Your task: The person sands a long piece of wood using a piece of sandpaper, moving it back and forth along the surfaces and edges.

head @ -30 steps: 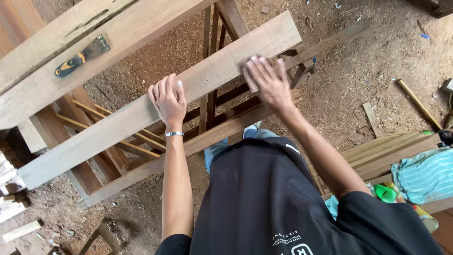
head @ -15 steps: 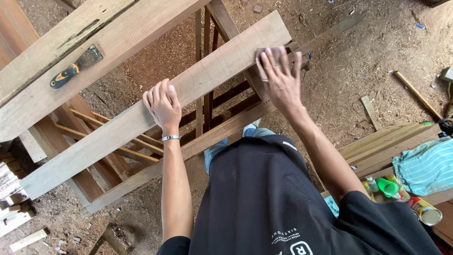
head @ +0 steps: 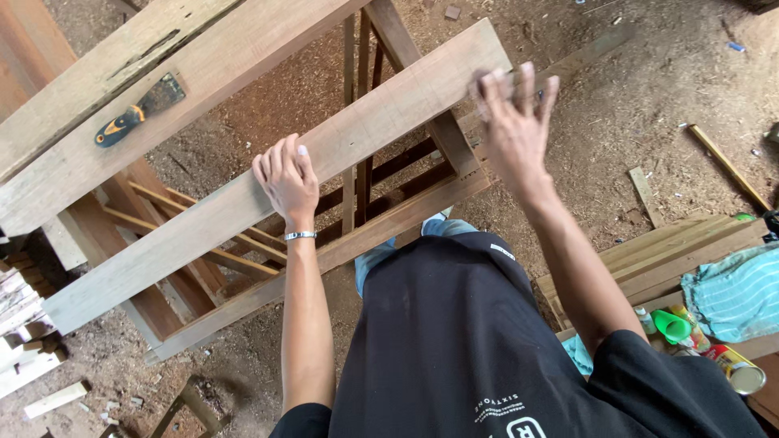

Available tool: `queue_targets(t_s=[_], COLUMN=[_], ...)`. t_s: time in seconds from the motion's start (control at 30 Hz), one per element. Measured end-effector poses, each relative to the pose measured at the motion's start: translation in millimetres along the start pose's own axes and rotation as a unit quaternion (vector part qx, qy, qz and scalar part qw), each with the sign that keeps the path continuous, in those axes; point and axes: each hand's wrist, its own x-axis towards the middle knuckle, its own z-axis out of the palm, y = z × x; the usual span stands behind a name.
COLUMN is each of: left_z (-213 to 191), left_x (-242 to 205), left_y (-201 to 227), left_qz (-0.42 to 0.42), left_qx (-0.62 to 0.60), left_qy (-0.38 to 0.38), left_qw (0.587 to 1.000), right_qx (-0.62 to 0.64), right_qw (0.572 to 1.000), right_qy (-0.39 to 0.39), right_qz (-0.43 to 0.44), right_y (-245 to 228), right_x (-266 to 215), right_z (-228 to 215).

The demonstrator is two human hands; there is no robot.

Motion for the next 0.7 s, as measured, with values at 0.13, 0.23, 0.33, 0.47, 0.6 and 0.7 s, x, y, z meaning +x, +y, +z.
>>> queue_targets(t_s=[0.13,0.23,0.33,0.47,0.6,0.7], left_z=[-2.7,-4.7,-0.3,2.7,-13.8,-26.7], left_x=[-0.8,-2.4,-2.0,-0.8,0.3,-2.0], left_y=[3.8,3.6,1.1,-2.1,2.3,7.9], left_qz=[-0.002,0.002,0.012,0.012,0.048,0.069], left_qx=[0.008,0.016,0.013,-0.002,0.026,0.058], left_qy=[-0.001,-0.009,0.001,-0.004,-0.065,-0.097], left_qw=[1.000,1.000,1.000,1.000,0.996,0.991], right_qx=[0.190,0.209,0.321,0.576,0.795,0.925], right_qw=[0.980,0.977,0.943,0.788,0.457,0.194], right_qy=[-0.048,-0.042,-0.092,-0.183,-0.235,-0.113], right_qz=[0.024,-0.010,-0.013,0.122,0.322,0.308], right_y=[-7.5,-31.5,-29.9,-15.9,-8.5,-22.1], right_x=[14.9,10.3,1.0,-7.0,-22.3,-31.2], right_z=[6.7,-11.5,-37.9,-62.9,-86.7,-94.7])
